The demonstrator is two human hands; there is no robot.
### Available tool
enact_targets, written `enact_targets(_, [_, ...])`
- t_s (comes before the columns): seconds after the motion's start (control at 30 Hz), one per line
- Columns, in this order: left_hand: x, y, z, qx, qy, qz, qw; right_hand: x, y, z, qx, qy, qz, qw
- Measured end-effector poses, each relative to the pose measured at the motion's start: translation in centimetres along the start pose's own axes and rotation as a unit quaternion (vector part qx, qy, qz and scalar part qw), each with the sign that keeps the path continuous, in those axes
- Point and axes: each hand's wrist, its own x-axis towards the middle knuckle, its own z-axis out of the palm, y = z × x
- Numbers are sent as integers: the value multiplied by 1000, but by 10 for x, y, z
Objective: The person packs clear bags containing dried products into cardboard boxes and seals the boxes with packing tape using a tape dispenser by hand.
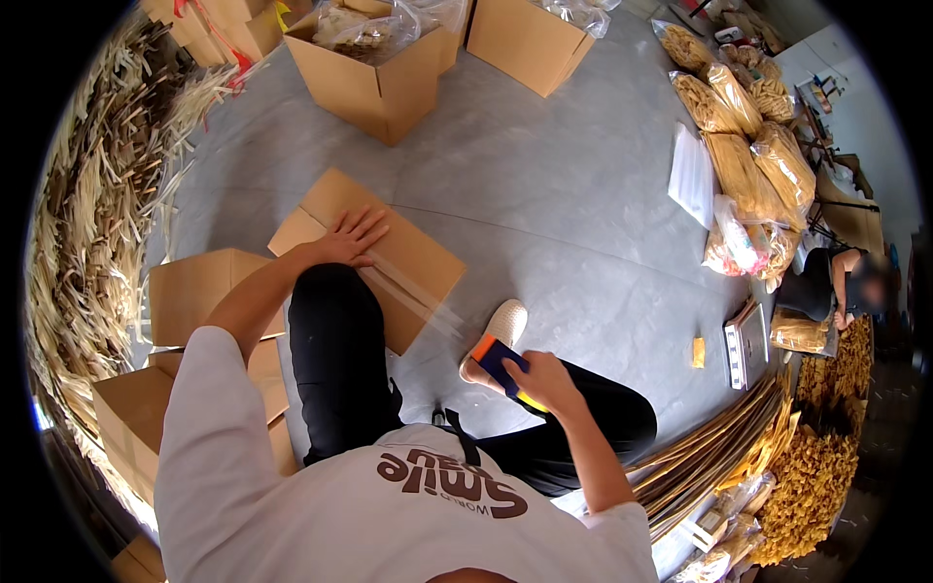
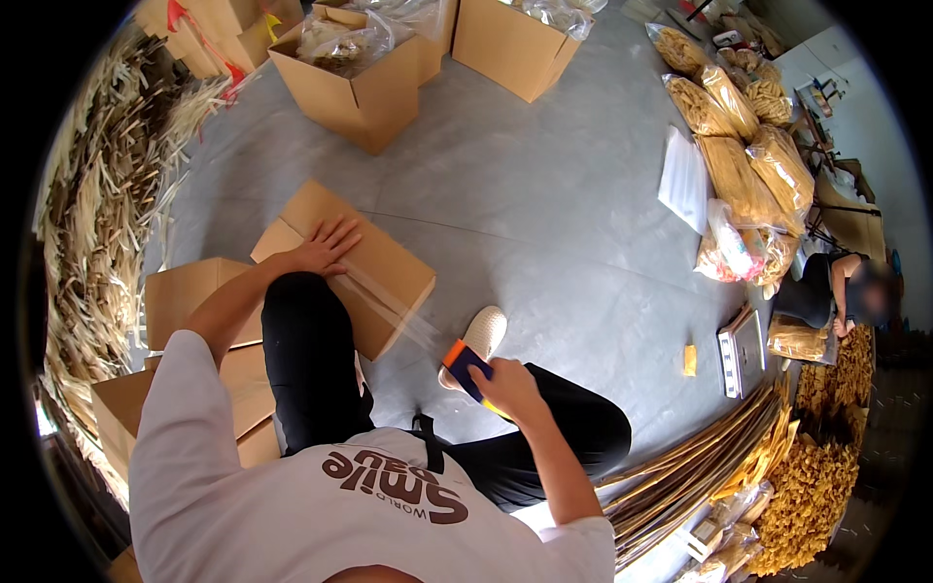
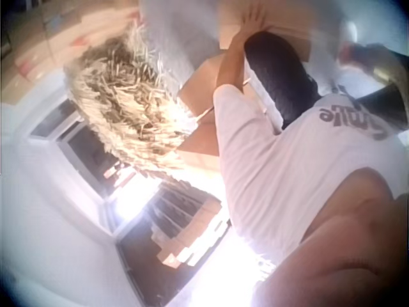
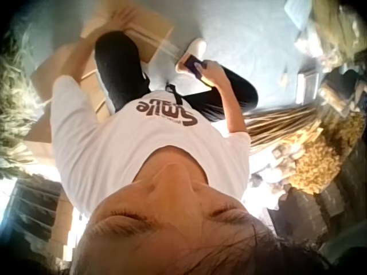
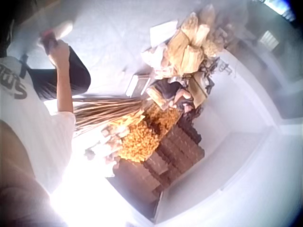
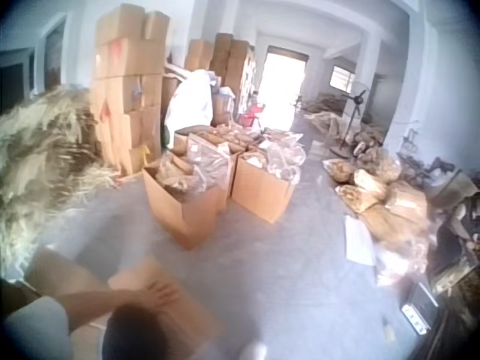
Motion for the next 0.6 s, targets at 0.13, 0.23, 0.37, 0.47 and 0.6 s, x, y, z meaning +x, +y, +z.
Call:
enact_targets(0.13, [5, 3, -3, 4, 12, 6, 1000, 55, -32, 45, 48, 72, -18, 996])
enact_targets(0.23, [-1, 9, -6, 16, 17, -8, 1000, 67, -66, 50, 66, 97, -6, 993])
enact_targets(0.37, [-2, 2, 1, 26, 49, -1, 998, 62, -61, 62, 22, 99, -24, 995])
enact_targets(0.47, [8, -3, 4, -3, 122, 23, 992, 68, -54, 84, -10, 79, -15, 997])
enact_targets(0.6, [-10, -48, 38, -184, 321, -311, 875, 38, -36, 77, 186, 91, 125, 970])
